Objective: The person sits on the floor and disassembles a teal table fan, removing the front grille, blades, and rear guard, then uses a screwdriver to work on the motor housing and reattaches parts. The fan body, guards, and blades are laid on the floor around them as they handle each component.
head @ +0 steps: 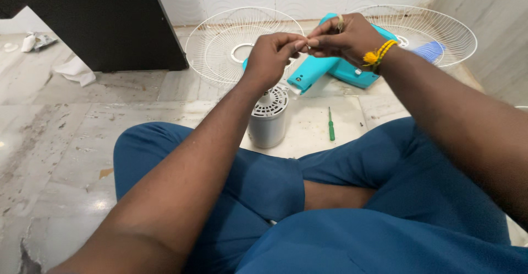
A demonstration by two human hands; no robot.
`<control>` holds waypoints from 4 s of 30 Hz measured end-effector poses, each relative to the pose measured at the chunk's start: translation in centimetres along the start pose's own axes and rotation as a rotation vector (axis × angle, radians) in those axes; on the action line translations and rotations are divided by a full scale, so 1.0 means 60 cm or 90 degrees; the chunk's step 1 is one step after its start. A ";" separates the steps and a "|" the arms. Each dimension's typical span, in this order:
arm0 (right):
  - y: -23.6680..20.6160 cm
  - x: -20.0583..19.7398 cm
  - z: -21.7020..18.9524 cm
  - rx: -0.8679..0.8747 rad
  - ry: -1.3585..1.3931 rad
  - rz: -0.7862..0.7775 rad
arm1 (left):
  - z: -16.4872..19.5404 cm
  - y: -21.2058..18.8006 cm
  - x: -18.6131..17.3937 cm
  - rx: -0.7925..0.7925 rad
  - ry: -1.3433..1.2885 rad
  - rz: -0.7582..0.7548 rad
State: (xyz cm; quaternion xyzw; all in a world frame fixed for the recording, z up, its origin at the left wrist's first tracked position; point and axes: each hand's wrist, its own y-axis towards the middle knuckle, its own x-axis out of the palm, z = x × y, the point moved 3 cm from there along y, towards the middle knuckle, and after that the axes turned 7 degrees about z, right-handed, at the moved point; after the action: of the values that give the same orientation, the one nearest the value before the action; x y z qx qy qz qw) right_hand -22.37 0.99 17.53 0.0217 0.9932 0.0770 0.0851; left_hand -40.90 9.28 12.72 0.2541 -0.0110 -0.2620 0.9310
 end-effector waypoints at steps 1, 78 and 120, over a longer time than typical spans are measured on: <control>-0.003 -0.012 0.004 0.021 -0.012 0.007 | -0.007 0.002 0.010 -0.016 0.003 -0.028; -0.109 -0.160 0.327 0.417 -0.566 -0.133 | -0.136 -0.097 0.180 -0.299 0.143 -0.337; -0.085 -0.026 0.354 0.173 -0.863 -0.280 | 0.011 -0.052 -0.143 0.059 0.177 0.069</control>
State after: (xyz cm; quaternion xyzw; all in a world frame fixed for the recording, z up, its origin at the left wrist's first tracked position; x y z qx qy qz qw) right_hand -17.35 -0.95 -3.68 -0.1250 0.7043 -0.0960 0.6922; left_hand -49.88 10.93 12.77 0.3298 0.0923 -0.1731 0.9234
